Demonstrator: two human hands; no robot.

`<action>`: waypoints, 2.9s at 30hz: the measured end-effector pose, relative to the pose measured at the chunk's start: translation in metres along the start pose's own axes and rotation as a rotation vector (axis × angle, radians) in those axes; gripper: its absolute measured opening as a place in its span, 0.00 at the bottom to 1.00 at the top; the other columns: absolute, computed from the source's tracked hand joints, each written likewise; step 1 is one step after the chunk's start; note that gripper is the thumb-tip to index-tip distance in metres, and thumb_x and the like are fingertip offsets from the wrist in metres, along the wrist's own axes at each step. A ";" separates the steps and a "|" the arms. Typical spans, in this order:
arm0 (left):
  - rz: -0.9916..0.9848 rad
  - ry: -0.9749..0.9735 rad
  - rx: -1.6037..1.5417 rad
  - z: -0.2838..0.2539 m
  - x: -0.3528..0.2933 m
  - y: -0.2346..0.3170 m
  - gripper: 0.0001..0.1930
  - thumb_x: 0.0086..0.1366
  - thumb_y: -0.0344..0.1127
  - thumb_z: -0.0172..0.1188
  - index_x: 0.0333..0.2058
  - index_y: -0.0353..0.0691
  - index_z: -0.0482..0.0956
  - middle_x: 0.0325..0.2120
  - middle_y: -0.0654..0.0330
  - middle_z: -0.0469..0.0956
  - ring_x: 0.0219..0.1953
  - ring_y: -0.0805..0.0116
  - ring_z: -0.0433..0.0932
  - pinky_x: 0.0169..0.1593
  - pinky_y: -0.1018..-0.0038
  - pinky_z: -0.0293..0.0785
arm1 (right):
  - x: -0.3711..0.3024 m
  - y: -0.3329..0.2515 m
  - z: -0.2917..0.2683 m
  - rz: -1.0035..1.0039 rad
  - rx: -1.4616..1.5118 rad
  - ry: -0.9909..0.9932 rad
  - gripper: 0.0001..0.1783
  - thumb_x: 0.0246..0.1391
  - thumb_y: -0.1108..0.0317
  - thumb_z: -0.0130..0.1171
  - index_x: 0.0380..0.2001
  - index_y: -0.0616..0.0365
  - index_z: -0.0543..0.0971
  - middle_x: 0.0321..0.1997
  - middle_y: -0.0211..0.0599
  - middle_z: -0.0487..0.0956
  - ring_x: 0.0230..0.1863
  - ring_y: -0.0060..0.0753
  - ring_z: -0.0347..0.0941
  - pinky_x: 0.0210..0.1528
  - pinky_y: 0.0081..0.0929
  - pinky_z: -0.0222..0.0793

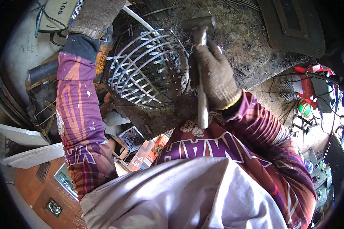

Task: The person is using a welding torch to join metal pieces together on a metal structure, and then uses a hammer to shape the metal parts.

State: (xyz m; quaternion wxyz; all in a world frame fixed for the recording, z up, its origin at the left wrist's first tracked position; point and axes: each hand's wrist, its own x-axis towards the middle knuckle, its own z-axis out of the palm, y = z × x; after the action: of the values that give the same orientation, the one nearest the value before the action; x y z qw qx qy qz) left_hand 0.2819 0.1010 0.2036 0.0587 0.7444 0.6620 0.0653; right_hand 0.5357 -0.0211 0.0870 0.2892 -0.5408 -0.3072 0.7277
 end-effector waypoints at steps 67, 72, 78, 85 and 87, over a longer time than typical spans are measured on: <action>-0.050 -0.024 0.110 0.001 0.007 0.027 0.19 0.66 0.36 0.55 0.55 0.38 0.80 0.45 0.43 0.83 0.50 0.47 0.82 0.55 0.60 0.76 | -0.007 -0.028 -0.016 0.058 0.301 -0.199 0.16 0.70 0.57 0.51 0.52 0.56 0.73 0.27 0.29 0.75 0.19 0.24 0.69 0.21 0.23 0.66; -0.065 0.013 0.123 0.003 0.008 0.025 0.20 0.66 0.36 0.55 0.55 0.37 0.79 0.46 0.43 0.83 0.50 0.46 0.82 0.55 0.60 0.76 | 0.002 -0.021 -0.013 0.055 0.208 -0.217 0.20 0.71 0.56 0.51 0.56 0.60 0.71 0.27 0.29 0.75 0.21 0.22 0.69 0.22 0.22 0.67; 0.066 -0.027 0.141 -0.007 0.008 0.026 0.21 0.67 0.36 0.54 0.56 0.34 0.78 0.46 0.42 0.83 0.49 0.48 0.82 0.53 0.59 0.76 | -0.004 -0.046 -0.045 -0.008 0.212 -0.234 0.23 0.72 0.53 0.48 0.59 0.59 0.72 0.27 0.26 0.76 0.17 0.18 0.67 0.17 0.18 0.65; -0.109 -0.032 0.144 0.000 0.006 0.030 0.22 0.67 0.37 0.53 0.56 0.33 0.77 0.42 0.39 0.83 0.44 0.49 0.84 0.49 0.62 0.78 | -0.005 -0.046 -0.072 -0.003 0.323 -0.073 0.17 0.71 0.55 0.51 0.51 0.55 0.73 0.27 0.27 0.75 0.18 0.21 0.69 0.18 0.22 0.66; -0.052 -0.015 0.194 0.000 0.007 0.033 0.22 0.67 0.37 0.53 0.56 0.32 0.77 0.41 0.39 0.83 0.44 0.50 0.84 0.49 0.62 0.78 | 0.000 -0.038 -0.071 -0.001 0.376 -0.098 0.15 0.71 0.55 0.52 0.46 0.55 0.73 0.27 0.28 0.75 0.18 0.22 0.69 0.17 0.22 0.66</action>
State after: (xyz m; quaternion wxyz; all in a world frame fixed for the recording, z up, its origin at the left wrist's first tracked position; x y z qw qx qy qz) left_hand 0.3148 0.1039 0.2094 -0.0070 0.7297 0.6837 -0.0062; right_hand 0.6079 0.0129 0.0998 0.3701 -0.4408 -0.1796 0.7978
